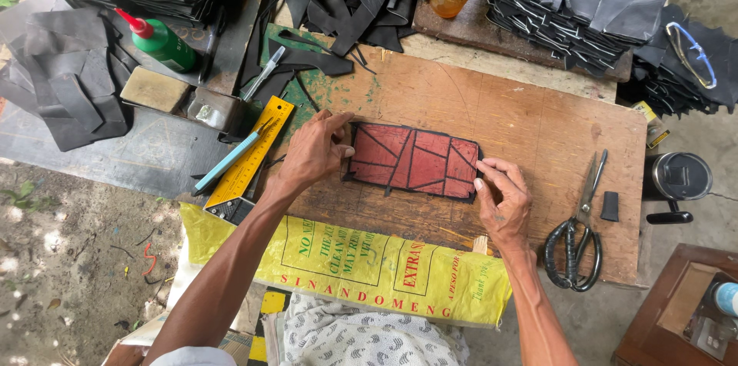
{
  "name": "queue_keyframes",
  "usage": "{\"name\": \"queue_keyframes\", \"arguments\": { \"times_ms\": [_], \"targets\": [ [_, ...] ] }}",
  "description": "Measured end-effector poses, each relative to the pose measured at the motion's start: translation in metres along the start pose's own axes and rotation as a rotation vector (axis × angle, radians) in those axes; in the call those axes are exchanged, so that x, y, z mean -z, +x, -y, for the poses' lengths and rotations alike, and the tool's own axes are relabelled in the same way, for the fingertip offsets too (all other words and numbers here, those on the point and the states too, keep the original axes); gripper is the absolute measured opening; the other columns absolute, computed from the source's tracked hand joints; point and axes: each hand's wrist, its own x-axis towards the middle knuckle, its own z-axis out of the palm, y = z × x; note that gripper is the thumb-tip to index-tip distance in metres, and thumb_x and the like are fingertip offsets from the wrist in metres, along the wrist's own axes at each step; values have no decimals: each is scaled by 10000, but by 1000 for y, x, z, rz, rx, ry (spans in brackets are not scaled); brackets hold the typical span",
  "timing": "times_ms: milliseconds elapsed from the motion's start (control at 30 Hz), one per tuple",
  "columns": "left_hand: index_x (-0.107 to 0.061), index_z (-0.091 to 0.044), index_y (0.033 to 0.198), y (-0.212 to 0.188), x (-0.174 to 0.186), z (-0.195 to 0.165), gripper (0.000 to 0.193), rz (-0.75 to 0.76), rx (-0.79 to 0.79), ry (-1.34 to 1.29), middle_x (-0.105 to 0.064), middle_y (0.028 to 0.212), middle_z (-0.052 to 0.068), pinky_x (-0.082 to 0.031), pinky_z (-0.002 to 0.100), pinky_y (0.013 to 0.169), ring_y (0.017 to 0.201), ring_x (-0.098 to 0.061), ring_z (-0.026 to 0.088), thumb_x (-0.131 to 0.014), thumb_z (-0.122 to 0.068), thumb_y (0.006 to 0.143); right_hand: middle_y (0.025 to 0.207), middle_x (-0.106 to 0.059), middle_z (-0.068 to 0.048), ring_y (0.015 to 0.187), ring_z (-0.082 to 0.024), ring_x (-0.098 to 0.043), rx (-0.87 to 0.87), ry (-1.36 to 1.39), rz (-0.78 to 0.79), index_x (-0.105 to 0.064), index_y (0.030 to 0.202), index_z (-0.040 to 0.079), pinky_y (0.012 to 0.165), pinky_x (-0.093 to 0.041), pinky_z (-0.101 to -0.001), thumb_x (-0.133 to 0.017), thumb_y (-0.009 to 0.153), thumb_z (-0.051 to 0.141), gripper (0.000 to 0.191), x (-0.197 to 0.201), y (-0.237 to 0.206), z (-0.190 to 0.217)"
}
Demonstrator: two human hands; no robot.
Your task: The person assembles black rubber pieces on a wooden workbench using a red patterned template. They apply adhesive to the template, place the rubber pieces, and press them into position. The person uses a ruler and a marker to measure and mark the pieces.
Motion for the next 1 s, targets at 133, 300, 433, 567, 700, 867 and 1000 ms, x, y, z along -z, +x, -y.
{"name": "queue_keyframes", "arguments": {
  "times_ms": [133, 300, 433, 567, 700, 867, 1000],
  "targets": [
    [-643, -42, 1355, -2, 5, 3, 607, -15, -49, -113, -735, 1026, 114, -574, 377, 819, 893, -710, 232, -796, -58, 767, 1189, -666, -77, 933, -143, -671, -18, 39, -1, -731, 1171, 5, 746, -540, -257, -706, 906, -26, 268, 0, -1, 0],
    [-592, -22, 1411, -12, 7, 5, 587, -75, 132, -338, -723, 1007, 110, -578, 332, 709, 792, -680, 205, -720, -6, 839, 1190, -668, -74, 929, -153, -673, -42, 35, 7, -736, 1171, 10, 746, -542, -262, -707, 902, -27, 273, 1, 0, -1],
    [-602, -39, 1377, -13, -1, -1, 632, -112, 110, -284, -691, 994, 52, -604, 297, 702, 770, -665, 171, -774, -32, 769, 1199, -666, -74, 954, -155, -677, -38, 35, 6, -736, 1177, 14, 775, -552, -263, -710, 905, -25, 277, 1, 0, -3],
    [-627, -16, 1348, -8, -1, -5, 660, -151, -64, -90, -639, 949, 87, -536, 391, 740, 792, -622, 225, -826, -11, 718, 1205, -663, -72, 962, -148, -678, -37, 51, 12, -735, 1179, 17, 782, -556, -256, -702, 909, -30, 276, -2, 6, -7],
    [-621, -27, 1345, -3, 1, -7, 667, -108, -22, -92, -640, 953, 88, -528, 418, 769, 821, -621, 239, -850, -47, 718, 1195, -663, -62, 933, -129, -659, -52, 50, 12, -740, 1181, 24, 742, -535, -247, -704, 906, -33, 284, -2, 8, -11],
    [-625, -28, 1353, 1, -2, -8, 660, -105, -11, -103, -647, 968, 80, -554, 379, 763, 822, -633, 218, -833, -30, 726, 1187, -661, -51, 883, -110, -630, -65, 52, 15, -745, 1187, 32, 705, -510, -242, -712, 909, -28, 286, 0, 9, -13],
    [-623, -28, 1355, 5, -1, -7, 688, -100, -4, -115, -647, 957, 75, -558, 367, 770, 823, -630, 213, -849, -38, 705, 1179, -661, -50, 898, -111, -629, -40, 43, 10, -749, 1186, 33, 713, -512, -242, -715, 908, -23, 286, -3, 14, -14]
  ]
}}
